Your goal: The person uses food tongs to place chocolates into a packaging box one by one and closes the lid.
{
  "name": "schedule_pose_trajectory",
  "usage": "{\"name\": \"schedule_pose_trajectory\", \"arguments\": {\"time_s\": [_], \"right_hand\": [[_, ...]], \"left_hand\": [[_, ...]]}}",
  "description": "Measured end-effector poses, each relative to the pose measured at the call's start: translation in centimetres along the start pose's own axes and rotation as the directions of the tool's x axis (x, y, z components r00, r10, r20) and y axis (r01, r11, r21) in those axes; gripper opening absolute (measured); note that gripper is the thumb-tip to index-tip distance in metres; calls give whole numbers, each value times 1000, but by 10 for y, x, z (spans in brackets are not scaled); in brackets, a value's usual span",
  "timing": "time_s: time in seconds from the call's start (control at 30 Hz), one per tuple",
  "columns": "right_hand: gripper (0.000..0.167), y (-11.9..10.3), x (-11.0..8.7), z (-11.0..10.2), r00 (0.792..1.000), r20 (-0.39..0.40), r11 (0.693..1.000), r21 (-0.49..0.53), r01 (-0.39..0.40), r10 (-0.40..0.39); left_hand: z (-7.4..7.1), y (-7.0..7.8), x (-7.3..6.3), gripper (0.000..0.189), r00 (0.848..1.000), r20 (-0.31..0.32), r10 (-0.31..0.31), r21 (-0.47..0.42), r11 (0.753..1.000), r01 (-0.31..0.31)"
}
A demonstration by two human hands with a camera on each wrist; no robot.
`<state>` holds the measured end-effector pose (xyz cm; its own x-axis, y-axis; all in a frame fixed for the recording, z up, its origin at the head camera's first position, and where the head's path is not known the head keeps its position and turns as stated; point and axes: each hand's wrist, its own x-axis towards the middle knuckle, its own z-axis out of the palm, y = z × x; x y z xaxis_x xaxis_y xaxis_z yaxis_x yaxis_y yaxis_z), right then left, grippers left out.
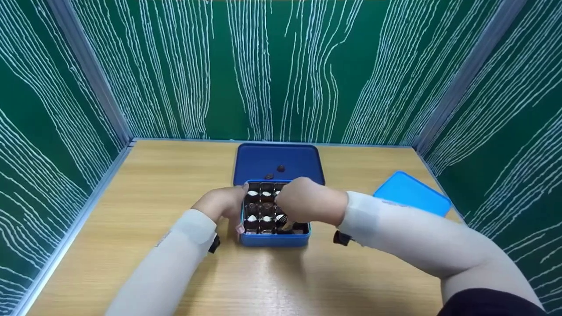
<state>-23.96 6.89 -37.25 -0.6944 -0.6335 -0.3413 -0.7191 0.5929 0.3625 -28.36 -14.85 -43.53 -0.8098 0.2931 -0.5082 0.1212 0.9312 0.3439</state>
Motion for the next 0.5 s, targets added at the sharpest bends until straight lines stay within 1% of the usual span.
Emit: {"name": "schedule_pose_trajectory", "arguments": {"time_s": [0.13, 0.2, 0.3, 0.4, 0.5], "right_hand": [[47, -13, 8, 2, 1000, 25, 988, -153, 20, -16], [42, -16, 9, 2, 999, 46, 983, -185, 17, -9], [40, -17, 9, -1, 998, 59, 984, -177, 4, 6], [48, -15, 8, -7, 995, 94, 991, -132, -18, 31], [54, -11, 5, -10, 992, 113, 994, -107, -37, 49]], "left_hand": [[-1, 0, 0, 148, 1000, -5, -3, 7, 1000, 3], [0, 0, 1, 149, 1000, -11, 3, 10, 1000, -2], [1, -1, 2, 148, 1000, -12, 4, 19, 1000, -4], [0, 0, 2, 150, 1000, -6, -7, 26, 1000, 7], [0, 1, 1, 149, 1000, 3, -15, 27, 1000, 15]]}}
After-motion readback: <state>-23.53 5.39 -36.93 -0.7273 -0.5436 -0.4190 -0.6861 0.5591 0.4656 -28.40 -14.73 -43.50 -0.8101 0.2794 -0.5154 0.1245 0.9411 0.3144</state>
